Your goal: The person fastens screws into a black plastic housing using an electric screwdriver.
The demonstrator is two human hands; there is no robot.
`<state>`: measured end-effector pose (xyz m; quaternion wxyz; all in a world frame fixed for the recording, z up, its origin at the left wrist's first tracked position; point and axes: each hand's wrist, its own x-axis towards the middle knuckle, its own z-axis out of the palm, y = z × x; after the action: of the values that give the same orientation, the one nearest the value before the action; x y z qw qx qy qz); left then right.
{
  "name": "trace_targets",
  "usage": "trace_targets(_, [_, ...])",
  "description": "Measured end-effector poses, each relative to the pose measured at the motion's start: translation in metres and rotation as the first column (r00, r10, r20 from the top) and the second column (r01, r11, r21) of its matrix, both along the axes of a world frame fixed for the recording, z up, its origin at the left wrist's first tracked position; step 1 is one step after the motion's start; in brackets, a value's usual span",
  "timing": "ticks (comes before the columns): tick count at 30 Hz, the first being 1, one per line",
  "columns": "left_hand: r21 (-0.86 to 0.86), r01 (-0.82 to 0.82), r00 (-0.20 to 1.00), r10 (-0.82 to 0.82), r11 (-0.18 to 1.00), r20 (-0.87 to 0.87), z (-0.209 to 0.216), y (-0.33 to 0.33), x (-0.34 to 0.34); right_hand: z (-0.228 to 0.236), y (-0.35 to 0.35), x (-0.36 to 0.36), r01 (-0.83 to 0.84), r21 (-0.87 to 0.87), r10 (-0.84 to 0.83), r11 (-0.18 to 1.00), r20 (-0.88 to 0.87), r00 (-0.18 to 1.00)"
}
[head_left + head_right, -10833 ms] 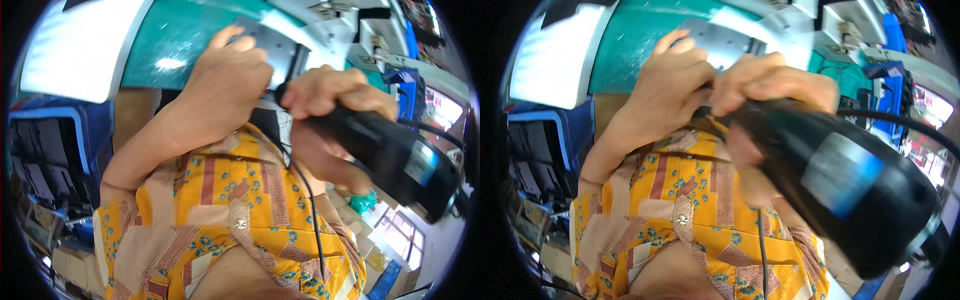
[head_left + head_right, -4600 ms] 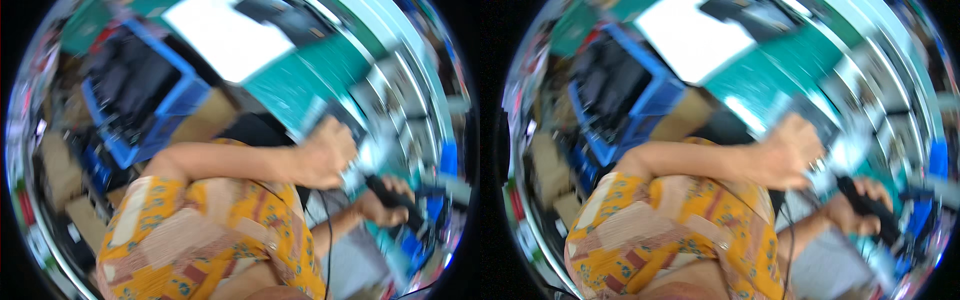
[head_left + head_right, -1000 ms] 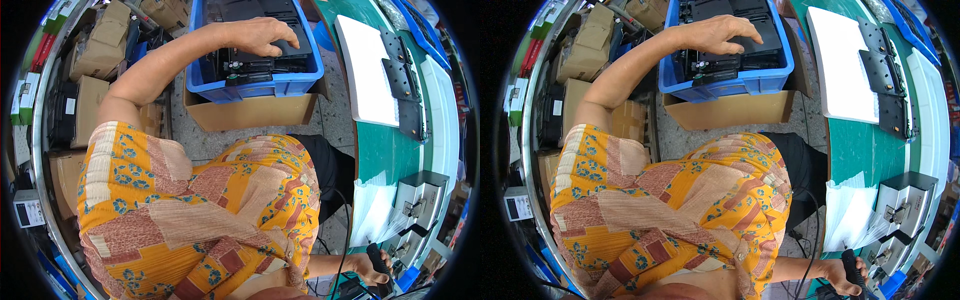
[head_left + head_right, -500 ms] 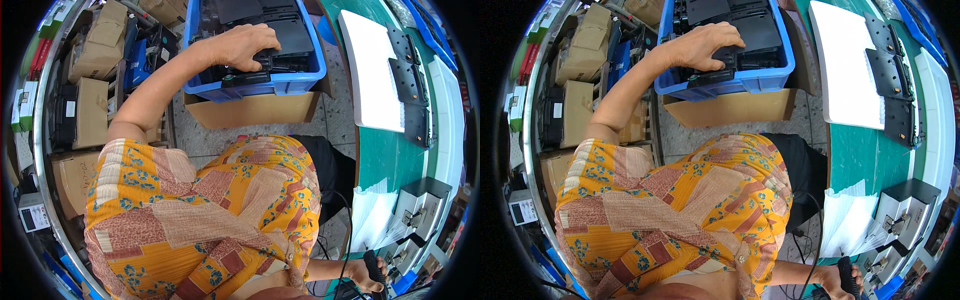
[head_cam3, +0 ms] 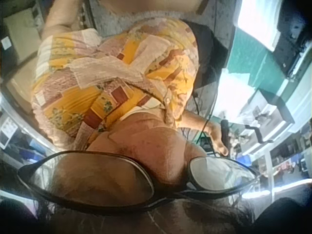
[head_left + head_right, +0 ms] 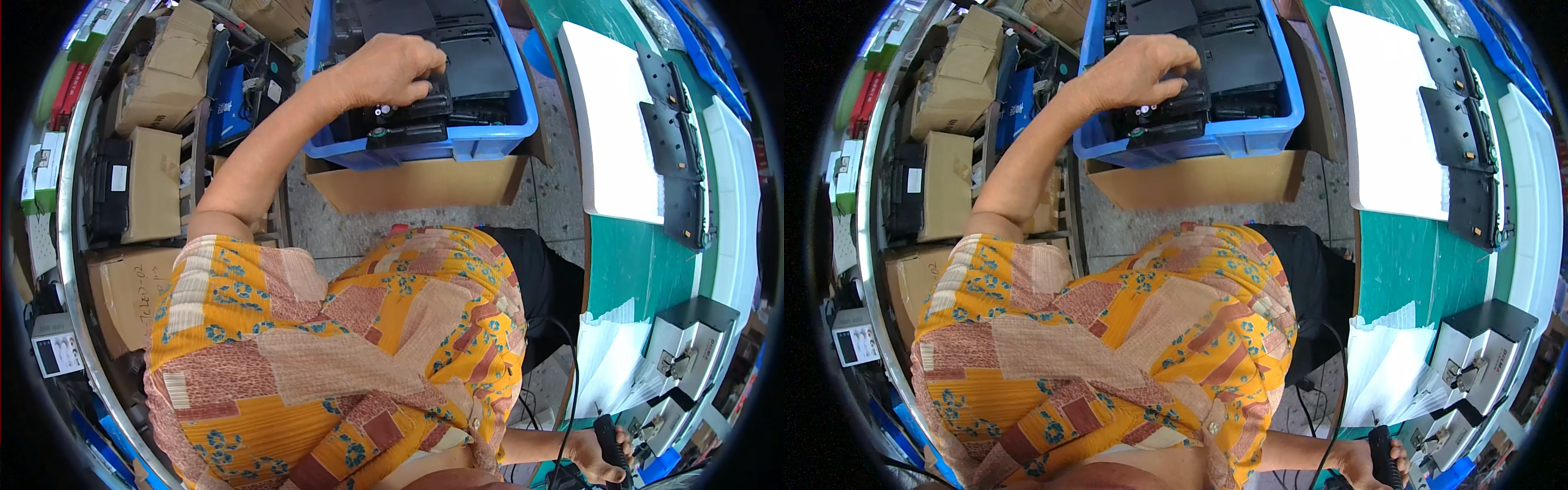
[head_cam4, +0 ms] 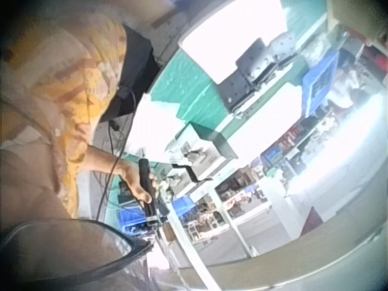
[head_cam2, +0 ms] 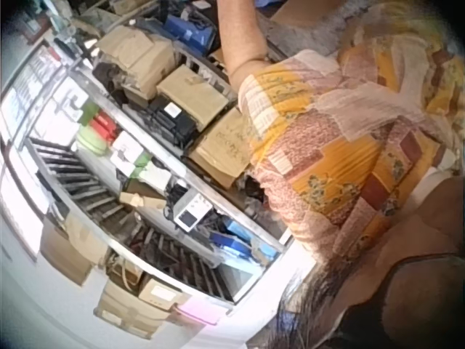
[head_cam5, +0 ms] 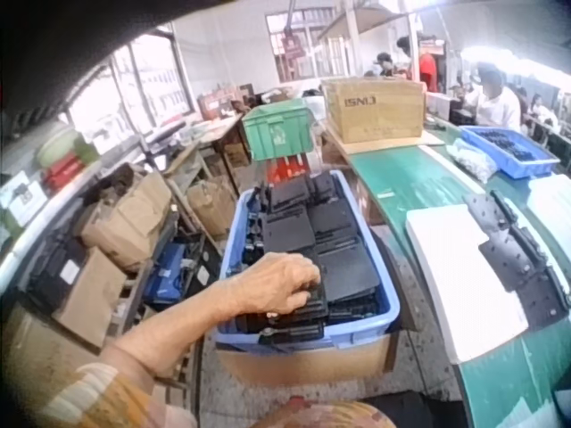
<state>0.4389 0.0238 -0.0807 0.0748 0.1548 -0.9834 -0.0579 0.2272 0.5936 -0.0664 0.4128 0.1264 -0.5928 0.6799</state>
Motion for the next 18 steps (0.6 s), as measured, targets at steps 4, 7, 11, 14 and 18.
trace_targets(4, [0.019,0.153,0.986,-0.151,0.988,-0.075,-0.008,0.012,0.002,0.014,-0.055,0.011,0.193,0.09,-0.177,0.977,-0.16,0.971])
trace_targets(7, [-0.042,0.255,0.967,-0.254,0.966,0.026,-0.011,0.021,-0.004,0.013,-0.052,0.006,0.185,0.066,-0.168,0.98,-0.211,0.963])
trace_targets(11, [-0.263,0.431,0.902,-0.41,0.863,0.132,-0.01,0.018,-0.005,0.009,-0.041,0.004,0.187,0.057,-0.175,0.981,-0.168,0.97])
trace_targets(14, [-0.26,0.519,0.852,-0.471,0.814,0.229,-0.006,0.005,-0.011,0.011,-0.047,0.006,0.222,0.085,-0.203,0.971,-0.187,0.961])
trace_targets(18, [-0.032,0.583,0.731,-0.507,0.812,0.457,0.018,-0.003,-0.037,0.01,-0.047,0.007,0.28,0.086,-0.261,0.956,-0.179,0.949])
